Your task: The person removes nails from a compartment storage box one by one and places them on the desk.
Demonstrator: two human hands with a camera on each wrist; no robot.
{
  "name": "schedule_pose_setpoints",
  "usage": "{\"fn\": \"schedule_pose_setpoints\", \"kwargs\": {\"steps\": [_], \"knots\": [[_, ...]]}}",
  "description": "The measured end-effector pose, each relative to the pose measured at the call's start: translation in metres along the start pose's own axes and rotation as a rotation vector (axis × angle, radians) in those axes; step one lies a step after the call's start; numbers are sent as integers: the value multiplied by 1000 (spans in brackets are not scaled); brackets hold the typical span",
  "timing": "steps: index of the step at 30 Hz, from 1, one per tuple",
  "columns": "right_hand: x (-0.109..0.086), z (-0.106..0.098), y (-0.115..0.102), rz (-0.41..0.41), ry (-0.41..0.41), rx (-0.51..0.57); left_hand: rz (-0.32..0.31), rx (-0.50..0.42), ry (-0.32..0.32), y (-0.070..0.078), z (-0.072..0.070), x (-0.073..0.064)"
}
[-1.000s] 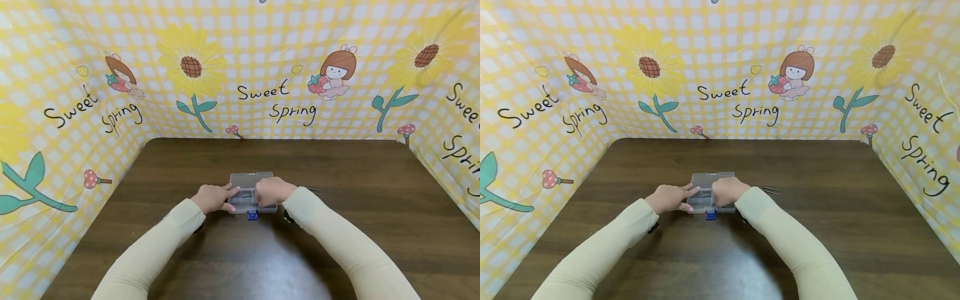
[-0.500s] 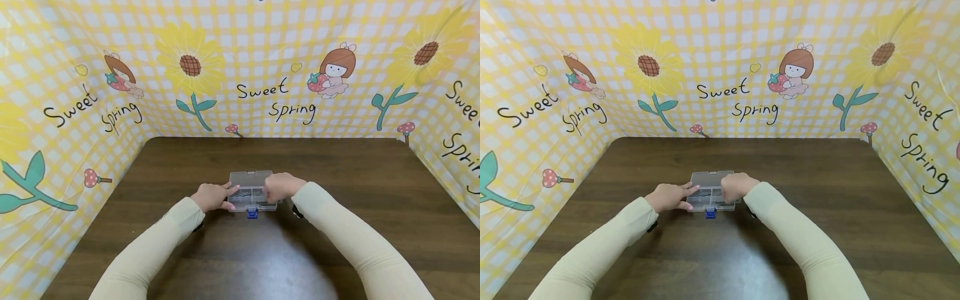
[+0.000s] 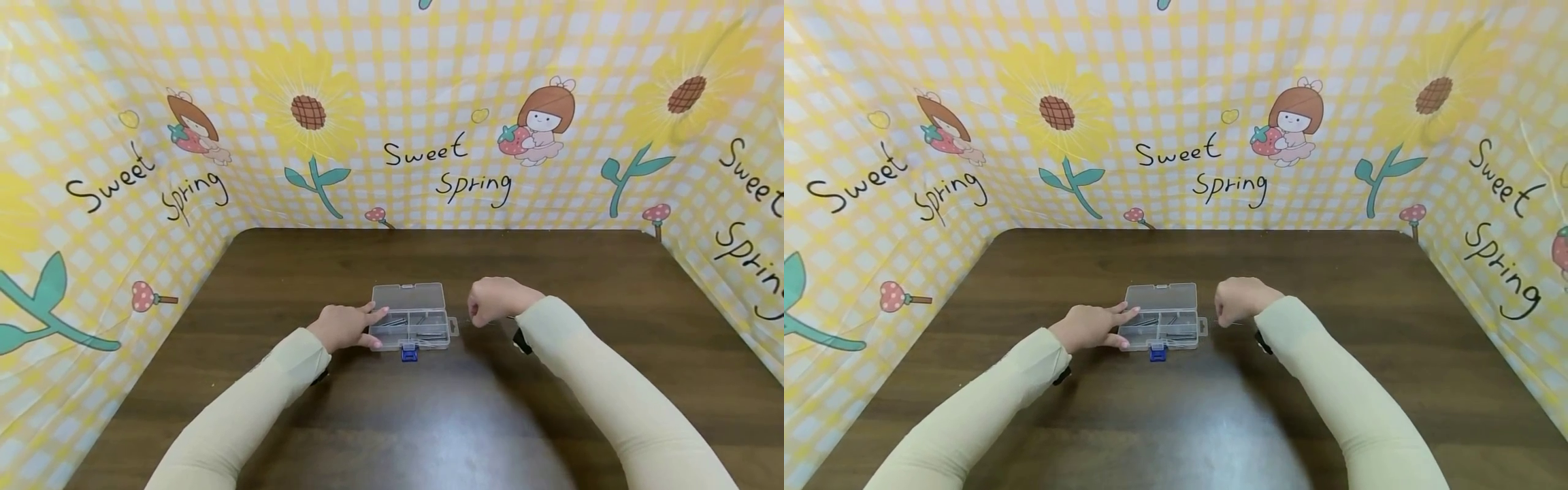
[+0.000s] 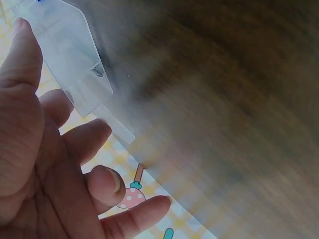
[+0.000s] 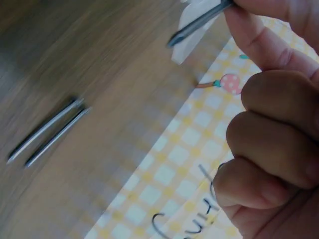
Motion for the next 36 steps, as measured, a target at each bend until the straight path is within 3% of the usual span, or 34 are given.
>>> {"fn": "schedule_pose_setpoints", "kwargs": {"steps": [18, 36], "knots": [[-35, 13, 45, 80, 46, -28, 1, 11, 42, -1, -1, -3], [-37, 28, 53, 81, 89, -4, -18, 10, 26, -1, 2, -7]]}}
Point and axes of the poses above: each hand's wrist, its own x-axis towards the middle knuckle, its own z-axis out of the palm, y = z × x, the point moved 5 cm from there along x, towards the middle knuckle, and after that the axes turned 12 degrees about -z, right-handed, at the moved point
